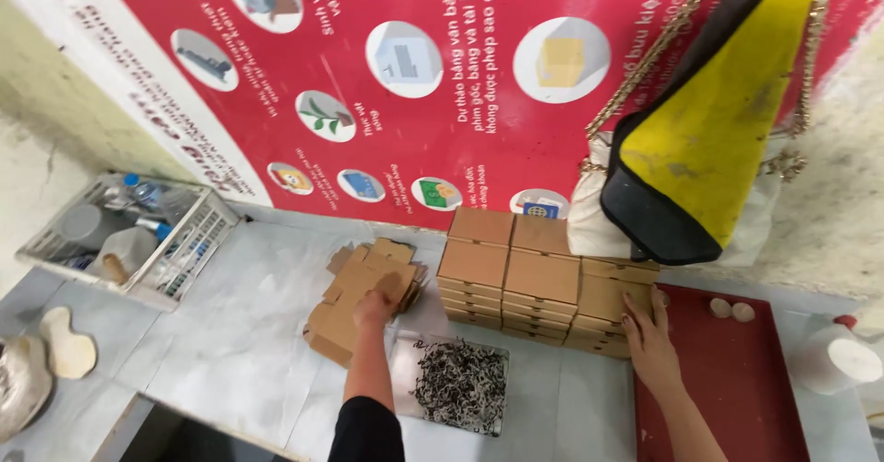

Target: Packing candles and filling material into small cardboard boxes.

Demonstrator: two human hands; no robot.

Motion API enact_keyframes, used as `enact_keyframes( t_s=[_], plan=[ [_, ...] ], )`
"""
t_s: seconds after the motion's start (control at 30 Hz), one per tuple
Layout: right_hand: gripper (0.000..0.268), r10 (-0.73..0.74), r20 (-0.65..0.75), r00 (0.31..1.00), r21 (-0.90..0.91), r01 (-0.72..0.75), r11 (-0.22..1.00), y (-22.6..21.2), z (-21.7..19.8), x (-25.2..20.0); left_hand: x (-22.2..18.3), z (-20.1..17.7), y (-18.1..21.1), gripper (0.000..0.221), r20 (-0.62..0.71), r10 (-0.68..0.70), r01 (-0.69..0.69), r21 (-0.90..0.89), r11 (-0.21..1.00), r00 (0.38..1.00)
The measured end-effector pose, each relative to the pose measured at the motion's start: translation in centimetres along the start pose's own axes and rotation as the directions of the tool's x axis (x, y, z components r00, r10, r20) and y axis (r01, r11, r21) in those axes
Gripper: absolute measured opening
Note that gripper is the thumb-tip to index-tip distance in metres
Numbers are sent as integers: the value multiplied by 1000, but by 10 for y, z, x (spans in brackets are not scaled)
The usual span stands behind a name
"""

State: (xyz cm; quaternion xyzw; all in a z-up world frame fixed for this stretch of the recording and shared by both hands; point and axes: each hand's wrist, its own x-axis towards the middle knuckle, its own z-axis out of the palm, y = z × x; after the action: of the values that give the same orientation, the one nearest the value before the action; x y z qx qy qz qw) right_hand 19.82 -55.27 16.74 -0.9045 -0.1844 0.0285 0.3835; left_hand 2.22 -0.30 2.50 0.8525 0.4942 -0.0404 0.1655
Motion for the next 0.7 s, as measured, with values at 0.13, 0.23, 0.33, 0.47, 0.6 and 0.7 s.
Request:
enact_keyframes(
  t_s=[0.13,0.23,0.33,0.47,0.6,0.7],
  plan=[
    [50,40,17,999,-21,-39,999,5,1,4,24,12,-12,34,28,73,-74,23,997,997],
    [50,46,37,998,9,-46,999,5,0,5,35,24,-20,36,-4,126,-122,201,972,992],
    [49,6,38,999,70,-8,998,12,4,6,4,-2,-12,30,-366,46,-12,95,995,929],
    [50,-135,-82,987,71,141,988,22,7,8,-93,-97,30,27,-617,-7,-168,-226,960,787],
    [51,-417,-398,817,-110,408,906,-22,0,-30,-202,-166,67,13,-836,34,-587,-355,728,547],
    [40,-310,-452,837,108,396,912,3,39,-59,-281,-177,99,22,-913,302,-794,-37,607,274]
  ],
)
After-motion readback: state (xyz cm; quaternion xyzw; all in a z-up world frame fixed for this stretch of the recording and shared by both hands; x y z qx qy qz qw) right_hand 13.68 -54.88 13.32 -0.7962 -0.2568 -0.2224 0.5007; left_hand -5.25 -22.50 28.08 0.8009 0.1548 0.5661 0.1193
